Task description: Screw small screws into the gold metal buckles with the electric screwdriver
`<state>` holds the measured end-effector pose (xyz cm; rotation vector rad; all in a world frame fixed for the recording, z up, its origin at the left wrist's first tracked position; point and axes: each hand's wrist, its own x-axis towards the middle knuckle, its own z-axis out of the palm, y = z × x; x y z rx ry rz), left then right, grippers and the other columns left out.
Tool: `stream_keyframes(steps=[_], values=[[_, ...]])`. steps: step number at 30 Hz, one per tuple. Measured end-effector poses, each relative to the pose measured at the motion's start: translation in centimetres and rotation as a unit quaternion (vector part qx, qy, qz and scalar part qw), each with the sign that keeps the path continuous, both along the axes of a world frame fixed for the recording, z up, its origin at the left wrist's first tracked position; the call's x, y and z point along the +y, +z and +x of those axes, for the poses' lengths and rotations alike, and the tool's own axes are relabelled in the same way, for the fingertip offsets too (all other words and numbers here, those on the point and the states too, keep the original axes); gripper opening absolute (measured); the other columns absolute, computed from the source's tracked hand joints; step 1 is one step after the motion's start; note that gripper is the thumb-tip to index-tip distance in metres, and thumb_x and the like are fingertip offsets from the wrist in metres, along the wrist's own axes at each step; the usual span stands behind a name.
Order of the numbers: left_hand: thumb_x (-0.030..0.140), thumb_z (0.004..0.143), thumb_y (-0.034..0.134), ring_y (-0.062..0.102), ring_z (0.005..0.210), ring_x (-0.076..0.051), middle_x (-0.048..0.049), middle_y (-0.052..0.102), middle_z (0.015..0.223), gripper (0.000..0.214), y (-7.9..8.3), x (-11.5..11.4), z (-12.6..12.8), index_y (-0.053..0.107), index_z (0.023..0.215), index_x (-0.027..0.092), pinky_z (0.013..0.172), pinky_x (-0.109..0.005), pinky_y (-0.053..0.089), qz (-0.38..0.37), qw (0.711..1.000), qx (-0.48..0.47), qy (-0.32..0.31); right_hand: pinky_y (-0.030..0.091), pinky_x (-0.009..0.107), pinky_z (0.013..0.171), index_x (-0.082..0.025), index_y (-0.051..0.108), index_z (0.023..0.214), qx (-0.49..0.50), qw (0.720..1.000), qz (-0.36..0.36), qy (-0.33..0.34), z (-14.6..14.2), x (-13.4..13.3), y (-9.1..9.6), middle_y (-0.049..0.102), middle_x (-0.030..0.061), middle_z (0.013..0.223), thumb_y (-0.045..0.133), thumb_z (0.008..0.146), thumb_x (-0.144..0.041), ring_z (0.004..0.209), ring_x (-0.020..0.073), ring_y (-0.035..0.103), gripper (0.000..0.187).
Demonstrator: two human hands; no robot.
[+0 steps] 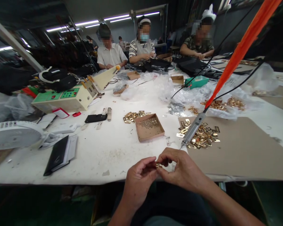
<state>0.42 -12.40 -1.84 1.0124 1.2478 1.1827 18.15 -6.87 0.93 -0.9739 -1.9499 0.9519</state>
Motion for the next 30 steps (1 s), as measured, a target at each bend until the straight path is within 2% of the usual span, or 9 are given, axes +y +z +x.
stream_keyframes(steps=[4,10,14,18,21,26,30], values=[[0.027,0.076,0.085,0.075,0.095,-0.023,-0.0067,0.08,0.103,0.033,0.4,-0.1,0.4,0.076,0.107,0.02,0.087,-0.03,0.06,0.017,1.0,0.007,0.015,0.046,0.023,0.064,-0.023,0.068,0.079,-0.001,1.0,-0.014,0.012,0.4,0.2,0.4,0.065,-0.0052,0.073,0.067,0.07,-0.011,0.068,0.0116,0.059,0.015],[0.028,0.077,0.085,0.075,0.093,-0.023,-0.0077,0.08,0.102,0.033,1.1,-0.1,0.9,0.076,0.108,0.02,0.086,-0.03,0.06,-0.005,1.0,0.007,-0.004,0.047,0.024,0.065,-0.023,0.069,0.079,-0.003,1.0,-0.024,0.02,0.8,0.1,0.5,0.066,-0.0042,0.073,0.066,0.069,-0.01,0.068,0.0127,0.06,0.017],[0.028,0.077,0.086,0.075,0.091,-0.023,-0.0083,0.079,0.101,0.033,1.0,-0.1,1.1,0.076,0.107,0.019,0.084,-0.03,0.06,-0.016,1.0,0.008,-0.013,0.047,0.024,0.063,-0.022,0.068,0.075,-0.003,1.0,-0.028,0.009,1.0,0.2,0.5,0.065,-0.0037,0.07,0.065,0.066,-0.008,0.066,0.0135,0.059,0.016],[0.026,0.074,0.088,0.074,0.087,-0.021,-0.0081,0.078,0.099,0.039,0.5,0.1,1.0,0.074,0.11,0.017,0.082,-0.031,0.061,-0.053,0.995,-0.079,0.006,0.05,0.025,0.067,-0.022,0.074,0.084,0.03,0.995,-0.088,0.035,1.4,0.5,-0.2,0.07,-0.0018,0.078,0.068,0.079,-0.016,0.072,0.0146,0.063,0.009],[0.027,0.075,0.088,0.074,0.081,-0.02,-0.0067,0.076,0.096,0.047,0.5,0.5,1.1,0.069,0.117,0.017,0.072,-0.03,0.062,-0.086,0.98,-0.173,0.047,0.051,0.025,0.068,-0.023,0.076,0.096,0.049,0.992,-0.116,0.029,1.7,0.4,-1.2,0.073,-0.0011,0.083,0.068,0.085,-0.019,0.074,0.015,0.065,0.015],[0.026,0.075,0.087,0.072,0.078,-0.017,-0.0063,0.075,0.093,0.044,0.4,0.7,1.4,0.069,0.114,0.015,0.069,-0.027,0.061,-0.108,0.96,-0.248,0.067,0.052,0.026,0.071,-0.025,0.076,0.099,0.055,0.997,-0.052,0.006,1.1,-0.5,-2.3,0.073,-0.001,0.087,0.065,0.084,-0.012,0.075,0.0149,0.066,0.023],[0.024,0.076,0.087,0.07,0.079,-0.017,-0.0052,0.074,0.091,0.04,0.2,0.6,1.6,0.068,0.111,0.016,0.071,-0.028,0.061,-0.099,0.96,-0.253,0.072,0.053,0.029,0.073,-0.027,0.075,0.104,0.026,0.999,0.035,0.007,0.7,-0.9,-2.3,0.074,0.001,0.088,0.064,0.085,-0.011,0.077,0.0169,0.068,0.027]])
